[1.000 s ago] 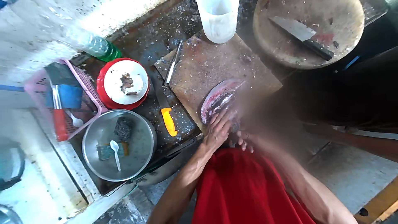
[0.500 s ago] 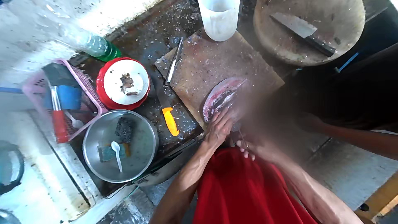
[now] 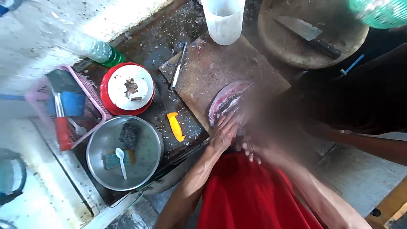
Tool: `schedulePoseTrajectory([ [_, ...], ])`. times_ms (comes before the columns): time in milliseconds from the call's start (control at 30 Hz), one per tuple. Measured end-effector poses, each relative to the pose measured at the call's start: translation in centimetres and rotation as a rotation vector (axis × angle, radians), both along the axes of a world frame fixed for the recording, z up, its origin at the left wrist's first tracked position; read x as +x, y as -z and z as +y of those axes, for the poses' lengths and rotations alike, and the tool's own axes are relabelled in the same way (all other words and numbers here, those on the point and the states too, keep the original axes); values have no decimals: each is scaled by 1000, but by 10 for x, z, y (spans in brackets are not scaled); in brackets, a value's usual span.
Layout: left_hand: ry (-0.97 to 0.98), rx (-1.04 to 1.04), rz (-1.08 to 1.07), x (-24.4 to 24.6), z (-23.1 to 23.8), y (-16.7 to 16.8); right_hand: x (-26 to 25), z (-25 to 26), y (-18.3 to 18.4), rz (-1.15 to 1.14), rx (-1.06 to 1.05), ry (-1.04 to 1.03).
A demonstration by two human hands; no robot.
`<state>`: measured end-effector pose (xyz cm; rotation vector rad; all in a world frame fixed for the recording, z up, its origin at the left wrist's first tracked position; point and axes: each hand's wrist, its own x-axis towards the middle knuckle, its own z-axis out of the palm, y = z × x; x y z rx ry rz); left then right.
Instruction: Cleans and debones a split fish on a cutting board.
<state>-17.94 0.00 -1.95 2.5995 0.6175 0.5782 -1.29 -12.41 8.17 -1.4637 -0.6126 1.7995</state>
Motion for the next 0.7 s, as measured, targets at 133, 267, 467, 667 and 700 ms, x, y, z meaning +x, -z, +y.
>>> schedulePoseTrajectory([
  [133,2,13,-19,0,0,4,-2,-4,-7,9,-33,29],
  [267,10,-18,-6,0,1,1,-3,3,10,56,-45,91],
  [467,5,-14,-40,-8,1,5,-8,-4,-3,-10,-39,37],
  [667,21,-10,-37,-9,2,4,-14,-3,-1,-13,17,32],
  [700,25,3,-41,-9,3,5,-15,-5,-7,-33,20,10],
])
